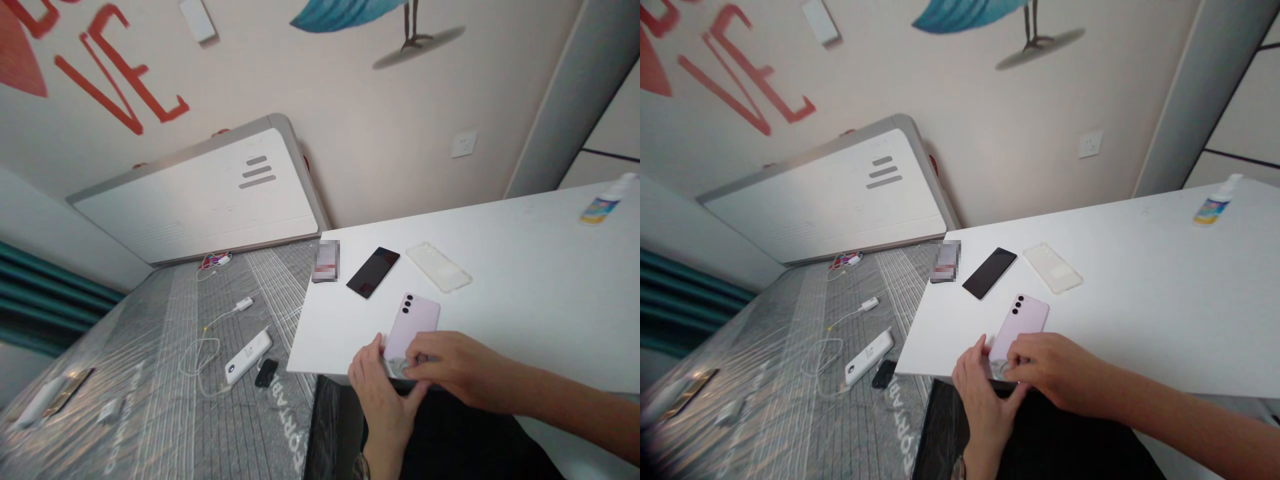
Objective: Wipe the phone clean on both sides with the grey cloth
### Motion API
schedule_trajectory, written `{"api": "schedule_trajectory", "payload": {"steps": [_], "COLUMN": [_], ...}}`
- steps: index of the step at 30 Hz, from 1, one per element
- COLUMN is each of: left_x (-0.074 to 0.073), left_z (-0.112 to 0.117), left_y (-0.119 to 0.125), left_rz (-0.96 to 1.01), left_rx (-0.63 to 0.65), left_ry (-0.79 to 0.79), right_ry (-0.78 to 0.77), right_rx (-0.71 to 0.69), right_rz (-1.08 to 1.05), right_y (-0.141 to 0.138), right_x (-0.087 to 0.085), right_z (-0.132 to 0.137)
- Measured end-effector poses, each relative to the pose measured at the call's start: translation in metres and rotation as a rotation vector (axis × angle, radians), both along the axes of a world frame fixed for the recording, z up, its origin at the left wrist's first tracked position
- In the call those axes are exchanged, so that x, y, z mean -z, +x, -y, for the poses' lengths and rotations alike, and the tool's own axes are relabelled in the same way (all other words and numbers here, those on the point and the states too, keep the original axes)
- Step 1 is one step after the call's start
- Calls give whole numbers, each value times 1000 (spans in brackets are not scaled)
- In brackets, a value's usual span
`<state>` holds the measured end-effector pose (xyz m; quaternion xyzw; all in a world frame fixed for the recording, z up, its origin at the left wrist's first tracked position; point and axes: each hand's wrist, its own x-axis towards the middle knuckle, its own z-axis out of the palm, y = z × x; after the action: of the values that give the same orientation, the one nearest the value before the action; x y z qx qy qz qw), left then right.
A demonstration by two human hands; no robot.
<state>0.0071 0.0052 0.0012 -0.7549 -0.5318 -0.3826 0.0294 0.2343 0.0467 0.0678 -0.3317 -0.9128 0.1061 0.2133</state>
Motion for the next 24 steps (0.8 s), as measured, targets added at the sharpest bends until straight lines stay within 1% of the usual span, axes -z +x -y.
{"api": "schedule_trajectory", "payload": {"steps": [1,3,4,5,8,9,12,13,16,17,20,21,23,24], "left_x": [0,0,0,0,0,0,0,0,-1,-1,-1,-1,-1,-1], "left_z": [0,-1,-1,-1,0,0,0,0,1,1,1,1,1,1], "left_y": [0,0,0,0,1,1,1,1,0,0,1,1,0,0], "left_rz": [1,3,4,6,24,26,13,6,-2,-1,4,2,-4,-4], "left_rx": [-4,-15,-16,-13,-4,-4,-11,-10,-2,-5,-16,-15,-11,-13], "left_ry": [5,7,4,-1,-17,-17,-14,-16,-23,-25,-26,-25,-20,-17], "right_ry": [12,75,92,81,2,-1,57,51,-9,-8,25,2,-68,-84], "right_rx": [1,127,169,173,20,25,187,186,-10,-20,99,74,-59,-102], "right_rz": [2,-23,-35,-40,-13,0,-1,-5,0,-5,-67,-81,-84,-83], "right_y": [-1,1,3,5,8,8,4,2,-4,-5,-3,-2,1,3], "right_x": [0,0,-1,-1,-3,-4,-6,-7,-6,-6,-6,-5,-5,-4], "right_z": [1,0,0,-1,-4,-5,-13,-15,-17,-17,-18,-17,-15,-14]}}
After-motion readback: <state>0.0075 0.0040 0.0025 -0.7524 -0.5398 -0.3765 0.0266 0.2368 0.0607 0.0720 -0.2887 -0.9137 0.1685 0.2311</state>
